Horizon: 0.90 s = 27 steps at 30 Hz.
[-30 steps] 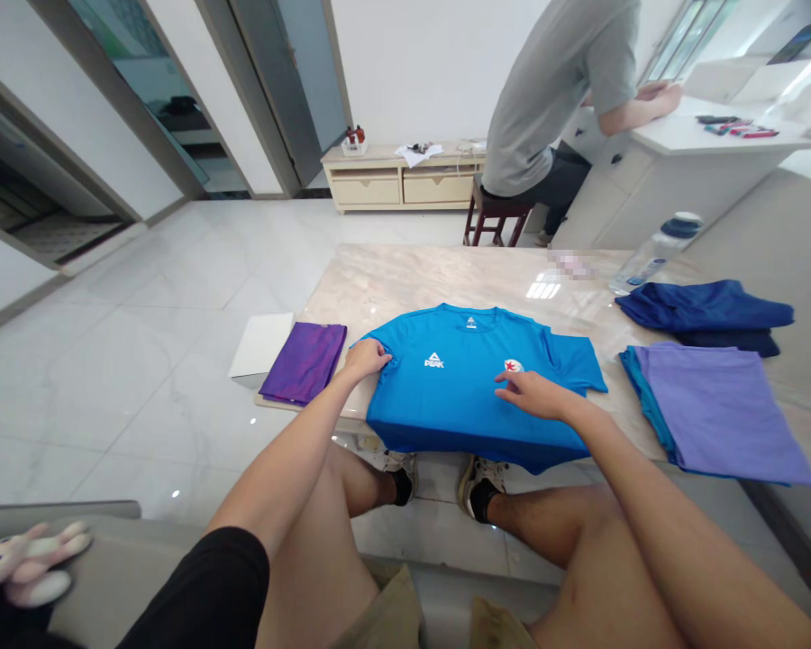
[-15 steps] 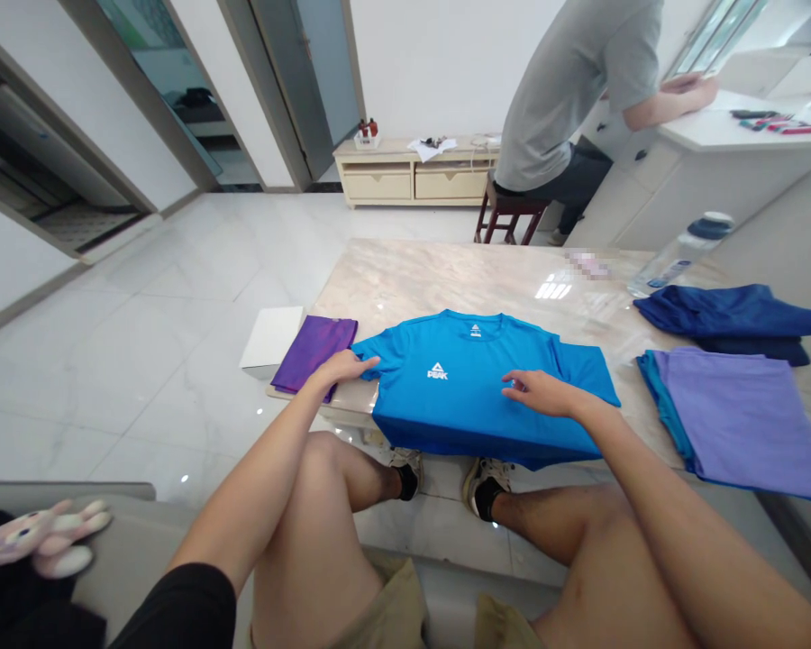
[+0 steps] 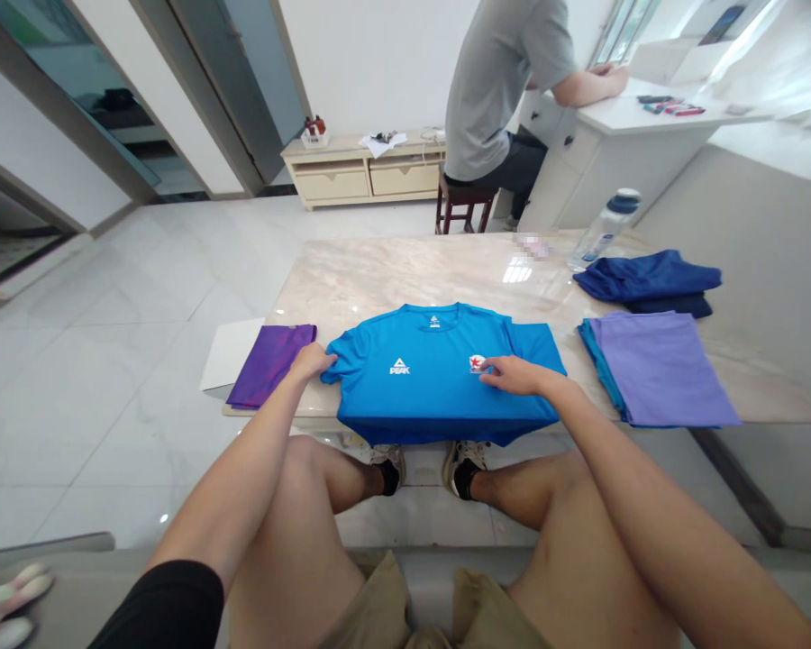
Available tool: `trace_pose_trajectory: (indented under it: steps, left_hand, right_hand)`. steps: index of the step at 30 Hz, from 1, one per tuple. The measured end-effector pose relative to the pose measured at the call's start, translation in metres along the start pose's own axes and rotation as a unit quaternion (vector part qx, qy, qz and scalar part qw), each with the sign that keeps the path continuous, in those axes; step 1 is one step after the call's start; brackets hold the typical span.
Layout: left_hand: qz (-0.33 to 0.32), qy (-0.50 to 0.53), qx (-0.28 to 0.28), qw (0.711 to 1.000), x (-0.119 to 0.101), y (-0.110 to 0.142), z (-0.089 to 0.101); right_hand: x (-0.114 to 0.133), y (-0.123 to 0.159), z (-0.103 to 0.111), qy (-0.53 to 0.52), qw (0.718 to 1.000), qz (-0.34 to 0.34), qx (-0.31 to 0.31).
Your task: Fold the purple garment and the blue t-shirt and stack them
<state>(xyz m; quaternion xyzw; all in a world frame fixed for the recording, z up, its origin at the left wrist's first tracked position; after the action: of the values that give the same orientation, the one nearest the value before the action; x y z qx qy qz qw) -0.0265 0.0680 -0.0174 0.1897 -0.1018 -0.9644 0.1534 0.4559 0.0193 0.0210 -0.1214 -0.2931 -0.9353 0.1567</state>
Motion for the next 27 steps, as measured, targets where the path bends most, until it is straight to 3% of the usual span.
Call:
trace_pose_trajectory:
  steps: [11,17,20,22,24,27]
  left_hand:
    - [-0.009,0.057,-0.053,0.997,-0.017,0.013,0.015]
    - [-0.029,0.021,-0.108,0.994,-0.033,0.02,0.023]
    - [-0.058,-0.007,-0.11,0.992,-0.058,0.025,0.021]
    - [-0.083,0.027,-0.091,0.992,-0.083,0.03,0.013]
    - [-0.117,0.147,-0.044,0.981,-0.111,0.034,0.001]
    - [-0.165,0.326,0.002,0.931,-0.14,0.036,-0.015]
  right_hand:
    - [-0.018,0.01,0.0,-0.065,0.997,-0.031,0.018]
    - [-0.018,0.011,-0.001,-0.077,0.996,-0.039,0.025]
    - [-0.017,0.012,0.0,-0.081,0.995,-0.048,0.031]
    - [-0.017,0.014,0.0,-0.085,0.995,-0.046,0.033]
    - [-0.018,0.015,-0.001,-0.09,0.995,-0.043,0.031]
    - [-0.021,0.016,-0.004,-0.104,0.993,-0.047,0.018]
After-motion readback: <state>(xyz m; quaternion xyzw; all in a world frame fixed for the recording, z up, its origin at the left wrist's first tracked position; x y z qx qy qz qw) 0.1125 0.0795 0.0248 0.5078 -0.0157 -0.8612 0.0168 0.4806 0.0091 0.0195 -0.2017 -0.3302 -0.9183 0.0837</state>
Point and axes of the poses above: each hand's wrist, its own y-axis away from the middle knuckle, its own z-axis out of the back of the hand, x = y × z, the point moved 2 cm from there along -y, towards the middle knuckle, and after that the axes turned 3 degrees about -z, right-handed, at the moved point
